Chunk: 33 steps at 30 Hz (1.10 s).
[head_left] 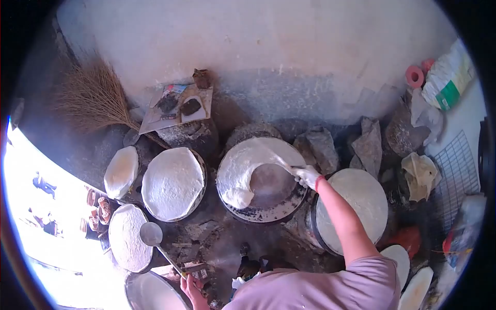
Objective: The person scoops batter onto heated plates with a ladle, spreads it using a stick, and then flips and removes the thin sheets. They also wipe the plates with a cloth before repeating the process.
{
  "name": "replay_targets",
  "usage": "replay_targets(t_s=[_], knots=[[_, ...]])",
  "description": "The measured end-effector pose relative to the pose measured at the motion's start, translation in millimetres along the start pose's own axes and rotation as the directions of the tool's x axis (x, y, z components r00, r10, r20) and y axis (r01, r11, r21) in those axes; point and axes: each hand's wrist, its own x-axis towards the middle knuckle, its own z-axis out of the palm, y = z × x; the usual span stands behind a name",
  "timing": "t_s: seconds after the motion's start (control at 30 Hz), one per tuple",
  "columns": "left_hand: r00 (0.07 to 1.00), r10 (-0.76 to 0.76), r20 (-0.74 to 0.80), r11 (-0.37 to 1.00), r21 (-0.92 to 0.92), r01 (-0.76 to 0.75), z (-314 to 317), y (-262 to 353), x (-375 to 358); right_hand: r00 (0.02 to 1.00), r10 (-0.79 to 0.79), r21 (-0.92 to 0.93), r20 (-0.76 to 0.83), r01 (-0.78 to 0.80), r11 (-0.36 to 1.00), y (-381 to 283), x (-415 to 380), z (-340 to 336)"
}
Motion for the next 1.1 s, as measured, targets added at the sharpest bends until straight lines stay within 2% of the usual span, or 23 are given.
replay_targets(t_s=[0.07, 0.13, 0.2, 0.23, 0.27, 0.33, 0.4, 0.47, 0.5, 0.53, 0.6, 0.63, 0.67, 0.7, 0.73, 0.77, 0.83, 0.87, 0.9, 0.93, 1.0, 1.07, 1.1], knots=[[0.999, 0.025, 0.032, 0.999, 0.019, -0.026, -6.6, -3.8, -3.4, 0.972, 0.183, -0.181, 0.144, -0.156, 0.971, 2.7, -6.7, 20.3], [0.999, 0.006, 0.051, 1.000, -0.013, -0.005, -7.9, -0.6, -8.9, 0.926, 0.230, -0.409, 0.298, -0.094, 0.908, 25.1, -21.4, 29.9], [0.998, -0.009, 0.067, 0.999, -0.053, 0.012, -12.7, 0.6, -8.5, 0.896, 0.309, -0.405, 0.319, -0.166, 0.899, 21.2, -47.2, 27.9], [0.996, 0.005, 0.091, 0.999, -0.050, -0.001, -18.3, -2.8, -4.0, 0.930, 0.193, -0.386, 0.313, -0.061, 0.920, 21.9, -55.9, 26.1], [0.993, 0.017, 0.117, 0.999, -0.043, -0.012, -27.1, -7.0, 0.7, 0.966, 0.136, -0.380, 0.221, -0.043, 0.924, 19.9, -64.3, 27.3], [0.987, 0.030, 0.156, 1.000, -0.010, -0.029, -38.5, -7.6, 9.4, 0.996, 0.052, -0.068, -0.076, -0.057, 0.996, 31.4, -63.6, 30.8], [0.983, -0.033, 0.183, 0.999, -0.030, 0.039, -45.3, 1.2, 15.7, 0.995, 0.004, -0.091, -0.095, -0.013, 0.996, 49.3, -69.0, 36.8], [0.971, -0.083, 0.223, 0.996, -0.008, 0.087, -58.1, 11.9, 22.2, 0.991, 0.116, -0.222, 0.069, -0.098, 0.970, 58.1, -91.0, 56.2], [0.968, -0.096, 0.230, 0.995, -0.014, 0.102, -63.9, 15.5, 24.4, 0.989, 0.130, -0.249, 0.074, -0.108, 0.962, 71.5, -102.4, 67.2], [0.965, -0.110, 0.238, 0.993, -0.018, 0.117, -73.7, 18.6, 29.4, 0.970, 0.175, -0.190, 0.167, -0.142, 0.971, 86.0, -111.1, 72.0], [0.940, -0.106, 0.325, 0.993, -0.014, 0.116, -109.2, 9.7, 53.4, 0.987, 0.159, -0.116, 0.011, -0.156, 0.981, 110.4, -143.1, 92.3], [0.935, -0.125, 0.332, 0.990, -0.024, 0.141, -118.4, 16.3, 56.7, 0.988, 0.141, 0.185, 0.058, -0.149, 0.971, 133.4, -156.6, 103.0], [0.929, -0.145, 0.340, 0.986, -0.034, 0.166, -127.8, 25.0, 59.0, 0.990, 0.103, 0.468, 0.097, -0.137, 0.873, 159.3, -170.9, 119.4], [0.921, -0.149, 0.359, 0.985, -0.029, 0.171, -139.7, 31.3, 65.1, 0.987, -0.062, 0.610, 0.147, -0.041, 0.792, 174.5, -187.7, 147.7], [0.900, -0.181, 0.397, 0.978, -0.020, 0.206, -152.0, 36.7, 70.2, 0.997, 0.035, 0.675, 0.072, -0.074, 0.734, 184.9, -196.0, 187.0], [0.875, -0.215, 0.433, 0.970, -0.010, 0.243, -163.4, 41.3, 74.5, 0.987, 0.110, 0.563, -0.113, -0.028, 0.826, 161.9, -212.8, 239.4], [0.862, -0.250, 0.441, 0.959, -0.008, 0.283, -187.8, 47.1, 83.6, 0.994, 0.045, 0.547, 0.104, -0.095, 0.832, 180.1, -175.0, 294.2], [0.857, -0.278, 0.434, 0.949, -0.014, 0.315, -198.0, 47.8, 88.5, 0.994, 0.072, 0.458, 0.085, -0.103, 0.883, 153.8, -175.3, 324.8], [0.851, -0.281, 0.443, 0.948, -0.007, 0.317, -206.3, 47.5, 93.0, 0.995, 0.027, 0.480, 0.096, -0.070, 0.875, 154.1, -156.2, 345.4], [0.866, -0.312, 0.391, 0.947, 0.058, 0.316, -215.5, 47.5, 96.9, 0.998, -0.034, 0.527, 0.043, 0.006, 0.850, 158.0, -138.2, 362.8], [0.891, -0.361, 0.275, 0.930, 0.183, 0.320, -232.8, 46.3, 102.5, 0.961, 0.100, 0.464, -0.258, 0.032, 0.885, 159.1, -118.1, 376.9], [0.884, -0.336, 0.324, 0.940, 0.179, 0.292, -249.2, 45.8, 105.3, 0.884, -0.014, 0.499, -0.467, 0.276, 0.822, 192.0, -115.2, 379.7], [0.893, -0.339, 0.297, 0.940, 0.143, 0.310, -253.5, 46.6, 105.8, 0.801, 0.043, 0.342, -0.597, 0.205, 0.917, 216.3, -102.7, 391.3]])
